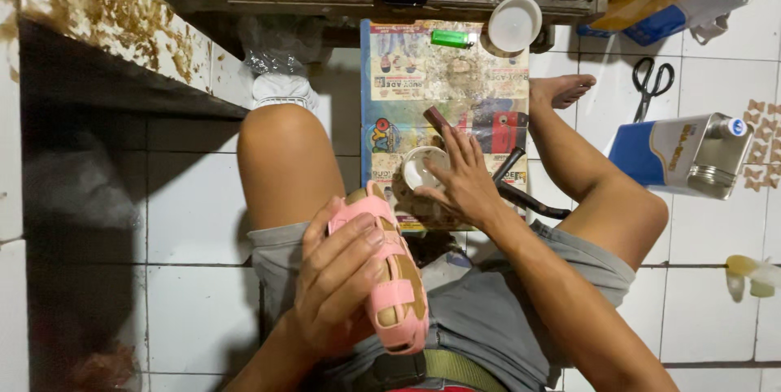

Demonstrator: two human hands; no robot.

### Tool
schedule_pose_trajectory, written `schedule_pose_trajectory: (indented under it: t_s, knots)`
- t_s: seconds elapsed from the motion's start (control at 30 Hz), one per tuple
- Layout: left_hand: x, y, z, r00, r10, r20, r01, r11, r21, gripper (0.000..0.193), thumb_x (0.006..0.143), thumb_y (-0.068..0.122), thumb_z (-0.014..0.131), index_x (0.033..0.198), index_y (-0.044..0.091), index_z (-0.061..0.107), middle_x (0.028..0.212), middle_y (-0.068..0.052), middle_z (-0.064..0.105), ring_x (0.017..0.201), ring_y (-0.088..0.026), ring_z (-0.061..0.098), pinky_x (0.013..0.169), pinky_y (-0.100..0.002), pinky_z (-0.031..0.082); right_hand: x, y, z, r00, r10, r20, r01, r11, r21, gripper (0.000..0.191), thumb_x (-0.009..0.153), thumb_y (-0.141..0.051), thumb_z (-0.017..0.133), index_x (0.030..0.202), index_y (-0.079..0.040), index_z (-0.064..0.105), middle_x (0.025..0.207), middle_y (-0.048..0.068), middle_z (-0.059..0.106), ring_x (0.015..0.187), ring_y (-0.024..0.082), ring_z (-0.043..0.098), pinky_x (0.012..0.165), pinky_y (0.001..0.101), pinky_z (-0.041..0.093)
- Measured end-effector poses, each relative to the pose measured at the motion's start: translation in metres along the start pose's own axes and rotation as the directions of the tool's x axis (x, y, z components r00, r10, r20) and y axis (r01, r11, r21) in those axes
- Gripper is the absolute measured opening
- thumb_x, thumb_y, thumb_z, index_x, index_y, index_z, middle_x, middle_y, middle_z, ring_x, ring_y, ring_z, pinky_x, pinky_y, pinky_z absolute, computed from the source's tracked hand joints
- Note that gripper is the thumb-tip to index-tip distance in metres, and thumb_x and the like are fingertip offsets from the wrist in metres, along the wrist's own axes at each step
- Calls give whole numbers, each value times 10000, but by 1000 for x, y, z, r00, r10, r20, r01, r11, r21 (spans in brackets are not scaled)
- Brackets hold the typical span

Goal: The person sits on the floor and assembles pink children's sandals over wooden shoe lasts. They fit and press pink strap pieces onto the lasts, smooth and press the straps with a small hand tool, work the straps by hand, and finally place the finished sandal on a shelf holding rows of lasts and sandals.

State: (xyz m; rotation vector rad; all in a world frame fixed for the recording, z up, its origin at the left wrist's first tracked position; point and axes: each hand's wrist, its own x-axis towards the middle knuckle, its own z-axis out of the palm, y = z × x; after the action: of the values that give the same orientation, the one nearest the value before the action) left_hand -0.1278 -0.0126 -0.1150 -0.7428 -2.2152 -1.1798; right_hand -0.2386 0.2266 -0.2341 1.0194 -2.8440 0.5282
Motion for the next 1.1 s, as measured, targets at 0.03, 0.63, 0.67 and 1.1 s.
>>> schedule_pose_trajectory:
  t_s: [0.03,0.63,0.67,1.1]
  knots:
    - [-1,0,-3,1000,-9,1,9,1000,15,429,905,227,803,1208,56,552,1326,-173,599,1282,-379,610,1146,-717,427,0,0,0,999,-14,-35,16,998,58,513,834,-426,792,1168,-43,723,1519,331,379,1424,491,335,1155,588,295]
    - [42,15,26,994,86,69,-81,994,-80,500,899,55,810,1352,105,605,1369,-190,646,1308,-377,651,1196,-594,443,-75,-140,-80,723,563,-400,204,379,903,352,1098,-383,523,1256,-86,624,1569,355,315,1564,474,280,1301,635,226]
    - [44,16,25,993,96,69,-90,993,-77,506,887,47,812,1347,100,609,1365,-194,648,1304,-381,654,1192,-590,448,-77,-137,-79,724,556,-408,100,500,860,372,1087,-405,529,1243,-78,617,1548,344,367,1539,464,345,1285,621,290]
    - [59,38,26,976,-104,191,153,952,-263,674,724,86,885,1338,18,616,1333,-195,678,1267,-380,686,1111,-472,547,-78,-109,-82,734,385,-559,269,592,760,644,1155,-554,234,1402,-104,623,1560,257,491,1532,406,379,1299,538,299]
